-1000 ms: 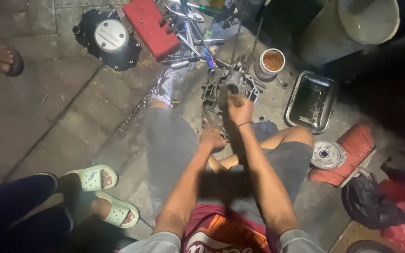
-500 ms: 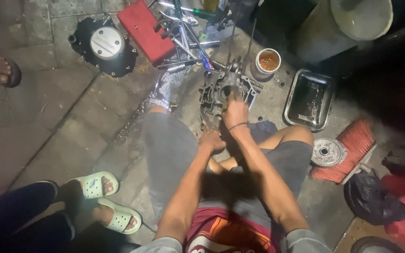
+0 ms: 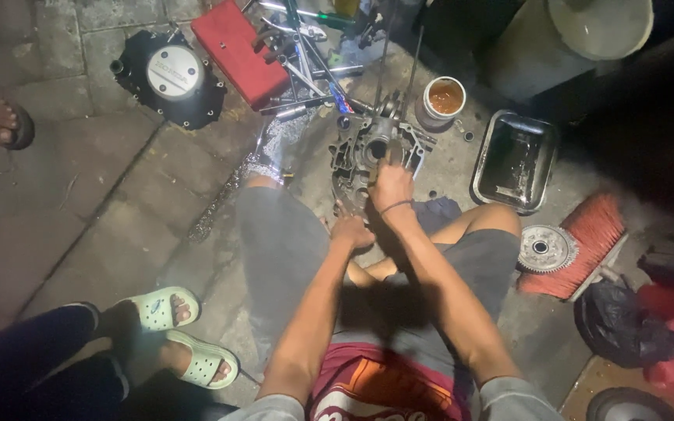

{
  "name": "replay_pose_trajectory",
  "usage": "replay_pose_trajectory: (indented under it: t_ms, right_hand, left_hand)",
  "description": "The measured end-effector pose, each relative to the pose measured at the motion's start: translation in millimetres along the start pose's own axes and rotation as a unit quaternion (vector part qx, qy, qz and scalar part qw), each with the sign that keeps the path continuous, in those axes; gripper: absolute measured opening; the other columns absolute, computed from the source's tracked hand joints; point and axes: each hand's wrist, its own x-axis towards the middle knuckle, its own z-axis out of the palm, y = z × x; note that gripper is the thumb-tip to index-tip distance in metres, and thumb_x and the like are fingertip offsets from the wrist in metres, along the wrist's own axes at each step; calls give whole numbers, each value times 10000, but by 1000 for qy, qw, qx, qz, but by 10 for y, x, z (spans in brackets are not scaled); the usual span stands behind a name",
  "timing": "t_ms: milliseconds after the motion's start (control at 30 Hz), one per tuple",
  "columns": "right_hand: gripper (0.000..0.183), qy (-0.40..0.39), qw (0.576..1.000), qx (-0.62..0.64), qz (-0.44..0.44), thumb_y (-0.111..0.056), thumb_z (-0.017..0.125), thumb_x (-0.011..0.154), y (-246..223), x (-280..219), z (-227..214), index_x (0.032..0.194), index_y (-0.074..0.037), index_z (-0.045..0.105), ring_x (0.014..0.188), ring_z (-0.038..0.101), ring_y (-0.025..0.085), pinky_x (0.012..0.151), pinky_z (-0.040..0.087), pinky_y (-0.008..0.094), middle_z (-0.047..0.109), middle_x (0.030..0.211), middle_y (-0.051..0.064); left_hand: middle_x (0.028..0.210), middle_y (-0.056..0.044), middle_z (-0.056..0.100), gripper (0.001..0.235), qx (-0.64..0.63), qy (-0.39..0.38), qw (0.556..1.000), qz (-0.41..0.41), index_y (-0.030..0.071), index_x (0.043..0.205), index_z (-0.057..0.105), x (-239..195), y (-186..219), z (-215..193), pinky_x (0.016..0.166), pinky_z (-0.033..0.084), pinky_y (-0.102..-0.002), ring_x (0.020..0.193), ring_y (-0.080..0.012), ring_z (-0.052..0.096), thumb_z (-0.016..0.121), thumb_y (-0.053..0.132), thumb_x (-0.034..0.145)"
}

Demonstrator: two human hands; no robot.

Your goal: The person sits on the floor and cleans a circular metal gear with a cloth. They then place the gear aside and proceed to wipe the surface of a disassembled engine block using the same cloth.

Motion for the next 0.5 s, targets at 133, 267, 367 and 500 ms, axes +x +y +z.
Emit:
replay_pose_trajectory:
  t_ms: [133,267,367,500]
  right_hand:
    - [190,21,995,82,56,-171,794,773,-23,8,-122,941,-84,778,780,771,343,652,642,449,747,798,158]
    - [197,143,977,159,6,-136,711,876,-173,-91,-628,1031,-25,761,854,746,426,729,622,513,724,913,246]
    - [156,217,944,247,8,-92,686,949,-97,121,-371,1063,-9,754,929,730,404,865,570,502,717,918,225]
    - [142,257,892,370,36,-93,733,900,-111,196,-170,1019,-19,755,948,702,441,858,546,531,711,910,244]
  left_hand:
    - [825,-135,650,177,12,18,1000,9,92,884,697,14,15,2,703,511,-429,791,-262,644,631,243,818]
    - [826,-139,654,162,12,15,1000,4,97,871,684,-85,43,-54,708,512,-437,804,-262,646,633,236,806]
    - [889,-163,685,209,6,3,1000,2,87,906,709,653,-292,550,738,526,-455,844,-294,671,635,246,792]
    - [945,-198,695,292,6,-4,1000,4,49,967,726,186,-87,168,754,536,-472,890,-318,688,643,267,791]
